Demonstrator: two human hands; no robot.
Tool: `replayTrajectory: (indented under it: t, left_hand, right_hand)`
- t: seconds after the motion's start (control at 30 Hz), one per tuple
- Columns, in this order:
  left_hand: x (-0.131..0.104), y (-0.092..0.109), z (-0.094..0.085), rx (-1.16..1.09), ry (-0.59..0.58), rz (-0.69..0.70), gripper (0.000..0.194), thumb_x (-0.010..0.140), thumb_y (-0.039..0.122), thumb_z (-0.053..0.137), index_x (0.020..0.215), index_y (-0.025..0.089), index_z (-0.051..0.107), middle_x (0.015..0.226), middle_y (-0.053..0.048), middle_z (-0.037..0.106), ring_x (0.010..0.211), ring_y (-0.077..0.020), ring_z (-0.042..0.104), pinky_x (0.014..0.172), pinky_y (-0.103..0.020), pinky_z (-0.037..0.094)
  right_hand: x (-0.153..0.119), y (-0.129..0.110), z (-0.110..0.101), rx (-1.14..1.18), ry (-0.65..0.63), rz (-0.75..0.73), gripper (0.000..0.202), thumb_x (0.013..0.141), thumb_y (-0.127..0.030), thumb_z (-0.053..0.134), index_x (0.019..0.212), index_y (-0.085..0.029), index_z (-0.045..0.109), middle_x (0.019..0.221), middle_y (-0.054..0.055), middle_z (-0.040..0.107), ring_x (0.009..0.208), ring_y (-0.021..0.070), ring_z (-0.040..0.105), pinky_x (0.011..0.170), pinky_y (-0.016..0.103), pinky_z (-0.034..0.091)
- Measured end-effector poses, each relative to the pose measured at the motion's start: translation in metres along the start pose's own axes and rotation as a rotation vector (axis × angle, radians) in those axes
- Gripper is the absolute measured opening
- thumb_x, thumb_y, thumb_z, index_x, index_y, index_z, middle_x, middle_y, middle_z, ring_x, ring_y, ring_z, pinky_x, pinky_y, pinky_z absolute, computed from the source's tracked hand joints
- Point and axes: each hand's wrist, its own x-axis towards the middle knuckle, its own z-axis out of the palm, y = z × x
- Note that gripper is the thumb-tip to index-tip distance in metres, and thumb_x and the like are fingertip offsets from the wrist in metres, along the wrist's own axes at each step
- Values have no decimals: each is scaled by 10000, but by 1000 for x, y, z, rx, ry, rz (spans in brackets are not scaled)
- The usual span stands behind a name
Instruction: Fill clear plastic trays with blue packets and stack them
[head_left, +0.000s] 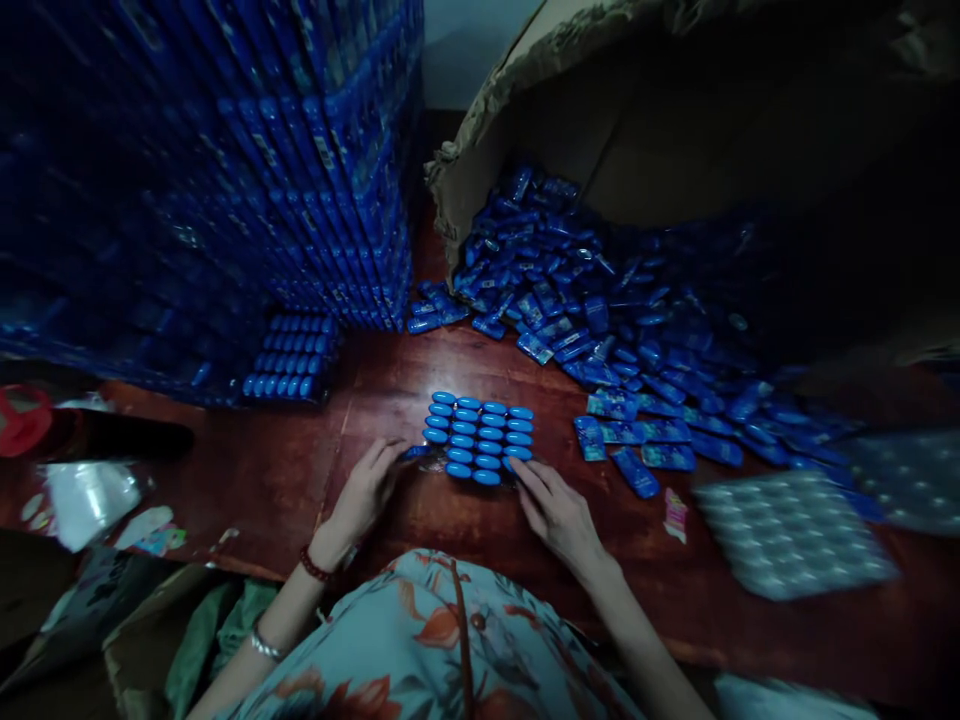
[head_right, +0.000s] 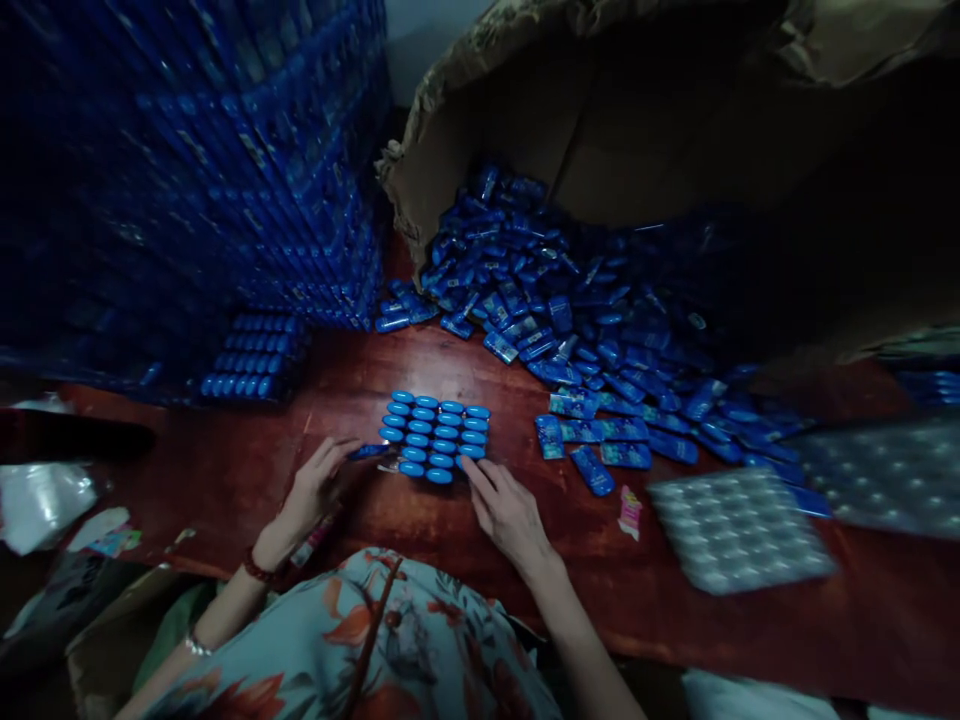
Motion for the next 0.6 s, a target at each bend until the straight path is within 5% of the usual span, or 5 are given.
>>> replayTrajectory:
  t: [0.17, 0.37, 0.6]
  left_hand:
    - [11, -4, -1, 60, -81, 196, 396, 917, 110, 350, 1288, 211, 444, 1068, -107, 576, 970, -178, 559, 799, -329, 507]
    - [16, -8, 1, 47, -94, 312, 384, 922, 108, 329, 1281, 195, 433, 1011, -102, 581, 889, -164, 556, 740, -295, 506]
    - [21, -7, -6, 185, -281, 348, 318, 916, 113, 325, 1188, 156, 484, 955, -99, 566, 839, -185, 499, 701, -300, 487]
  right_hand:
    - [5, -5, -10, -80, -34, 6, 317, 897, -181, 434, 1199, -195, 530, 1031, 96, 648, 954, 182, 638, 829, 302, 540]
    - [-14, 4, 1, 126, 298, 199, 345, 856, -188, 515, 1195, -236, 476, 992, 57, 654, 901, 182, 651, 799, 324, 556]
    - [-11, 5, -2, -40, -92, -20, 543, 786, 17, 327, 1242, -229, 491, 1120, 91, 585, 1027, 177, 592, 837, 310, 530]
